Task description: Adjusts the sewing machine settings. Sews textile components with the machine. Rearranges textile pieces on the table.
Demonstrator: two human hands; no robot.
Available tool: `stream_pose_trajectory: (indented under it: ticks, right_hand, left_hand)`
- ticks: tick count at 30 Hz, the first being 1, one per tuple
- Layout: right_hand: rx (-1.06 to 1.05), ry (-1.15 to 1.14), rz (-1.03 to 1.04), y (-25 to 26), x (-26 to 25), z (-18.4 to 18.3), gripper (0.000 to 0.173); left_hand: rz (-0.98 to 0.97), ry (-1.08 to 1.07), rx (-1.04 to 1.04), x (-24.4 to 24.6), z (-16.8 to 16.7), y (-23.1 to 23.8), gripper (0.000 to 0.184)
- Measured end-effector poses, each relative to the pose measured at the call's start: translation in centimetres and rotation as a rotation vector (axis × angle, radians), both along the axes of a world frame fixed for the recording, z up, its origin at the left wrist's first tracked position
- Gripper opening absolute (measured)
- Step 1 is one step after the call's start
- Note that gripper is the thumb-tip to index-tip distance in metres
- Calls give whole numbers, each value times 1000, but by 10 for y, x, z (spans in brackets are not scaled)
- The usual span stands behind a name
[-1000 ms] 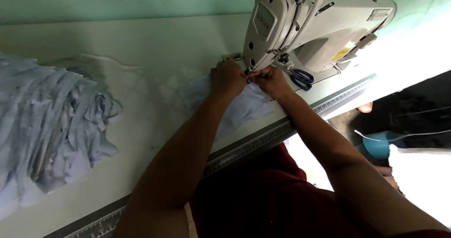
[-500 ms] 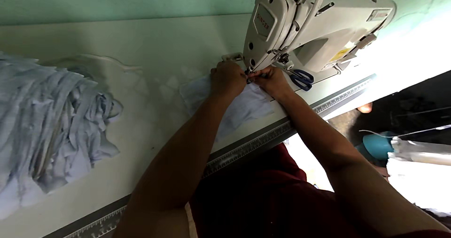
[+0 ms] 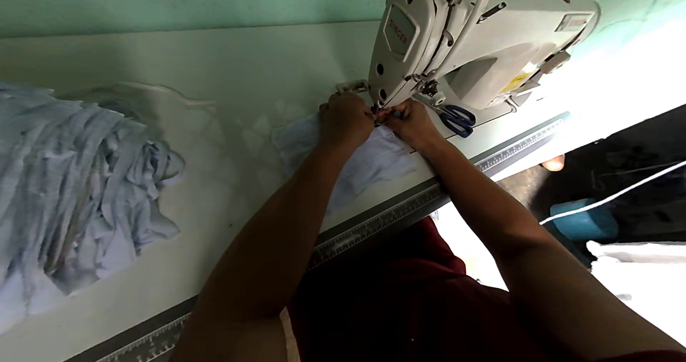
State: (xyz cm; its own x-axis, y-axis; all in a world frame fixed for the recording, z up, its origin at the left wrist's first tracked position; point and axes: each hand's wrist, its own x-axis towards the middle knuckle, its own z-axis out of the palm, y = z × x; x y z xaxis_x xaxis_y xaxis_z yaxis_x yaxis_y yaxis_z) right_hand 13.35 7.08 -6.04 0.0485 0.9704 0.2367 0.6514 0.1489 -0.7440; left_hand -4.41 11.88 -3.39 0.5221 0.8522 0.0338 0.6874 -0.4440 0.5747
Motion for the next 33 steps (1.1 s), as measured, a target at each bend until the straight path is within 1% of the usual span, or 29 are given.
stream_pose_trajectory:
  ticks: [7, 10, 12, 16, 18, 20, 22, 23, 24, 25, 27, 29, 31, 33]
  right_hand:
    - [-9, -39, -26, -3, -1, 3, 15]
    - [-14, 80, -73, -5, 2, 4, 15]
    - [21, 199, -70, -12, 4, 3, 11]
    - [118, 285, 97, -40, 7, 7, 11]
    - [184, 332, 247, -52, 8, 2, 12]
    - [201, 386, 361, -60, 9, -3, 14]
    - [153, 398, 354, -67, 10, -4, 14]
    - [124, 349, 316, -69, 11, -3, 12]
    - [101, 251, 270, -70, 12, 0, 11]
    - [99, 91, 225, -69, 16, 3, 12]
    - [160, -341, 144, -60, 24, 6, 15]
    - [232, -673, 105, -47, 35, 4, 16]
    - [286, -873, 91, -31, 46, 5, 16]
    - [310, -946, 65, -14, 52, 7, 15]
  left_hand:
    - [15, -52, -5, -2, 0, 1, 26]
    - [5, -108, 17, -5, 4, -3, 24]
    - [-23, -138, 32, -7, 10, -9, 24]
    - [-59, -190, -31, -15, 25, -20, 23]
    - [-67, -193, -61, -18, 32, -21, 21]
    - [-59, -190, -74, -21, 37, -21, 19]
    - [-48, -180, -95, -24, 42, -19, 20]
    - [-38, -181, -103, -25, 42, -18, 19]
    - [-26, -178, -107, -26, 42, -16, 20]
    - [-12, -172, -104, -28, 41, -13, 20]
    - [14, -156, -82, -33, 40, -8, 21]
    - [42, -150, -53, -39, 38, -2, 22]
    - [72, -170, -51, -45, 38, 4, 23]
    - [89, -193, -50, -50, 34, 10, 24]
